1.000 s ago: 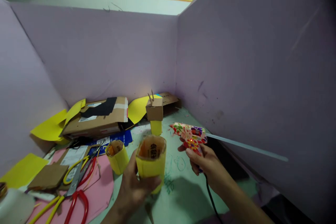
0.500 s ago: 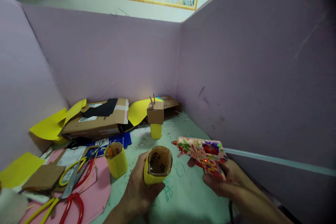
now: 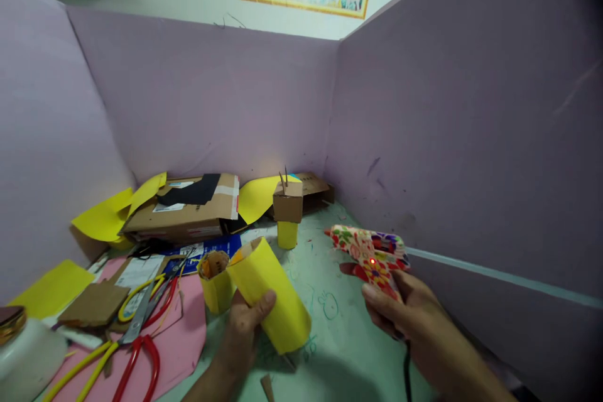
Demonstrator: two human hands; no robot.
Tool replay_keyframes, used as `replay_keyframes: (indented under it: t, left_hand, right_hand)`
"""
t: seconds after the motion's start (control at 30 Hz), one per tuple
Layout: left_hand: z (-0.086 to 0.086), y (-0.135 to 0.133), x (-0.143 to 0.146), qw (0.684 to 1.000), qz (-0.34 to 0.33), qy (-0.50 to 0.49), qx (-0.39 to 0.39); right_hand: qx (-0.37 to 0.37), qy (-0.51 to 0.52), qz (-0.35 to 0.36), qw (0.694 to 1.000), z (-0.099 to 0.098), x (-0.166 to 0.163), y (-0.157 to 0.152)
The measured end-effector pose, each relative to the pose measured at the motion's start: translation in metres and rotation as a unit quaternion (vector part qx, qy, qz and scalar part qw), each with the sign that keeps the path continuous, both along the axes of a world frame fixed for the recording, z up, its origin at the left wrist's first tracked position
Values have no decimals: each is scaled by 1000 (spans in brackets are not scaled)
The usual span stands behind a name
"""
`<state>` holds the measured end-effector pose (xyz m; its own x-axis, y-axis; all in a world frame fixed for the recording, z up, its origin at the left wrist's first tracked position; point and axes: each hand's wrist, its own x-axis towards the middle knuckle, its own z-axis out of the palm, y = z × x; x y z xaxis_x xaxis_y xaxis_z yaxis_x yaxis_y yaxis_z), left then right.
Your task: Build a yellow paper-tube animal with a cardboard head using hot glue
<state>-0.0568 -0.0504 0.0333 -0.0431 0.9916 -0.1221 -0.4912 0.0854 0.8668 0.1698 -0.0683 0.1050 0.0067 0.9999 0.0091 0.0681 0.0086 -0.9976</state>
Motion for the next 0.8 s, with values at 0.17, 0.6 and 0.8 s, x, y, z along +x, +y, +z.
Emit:
replay_keyframes:
  t: [0.17,0.6,0.8]
  left_hand:
    - [8,-1,10,998,29,-45,-41]
    - [16,1,13,980,68,-125,-137]
    - [20,6,14,967,62,-152,-197]
  right_hand:
    - [-48,79,-15,996,-24,-14,14]
    - [-74,114,-35,990,-37,-15,17]
    - [-79,146,-51,985,-40,-18,14]
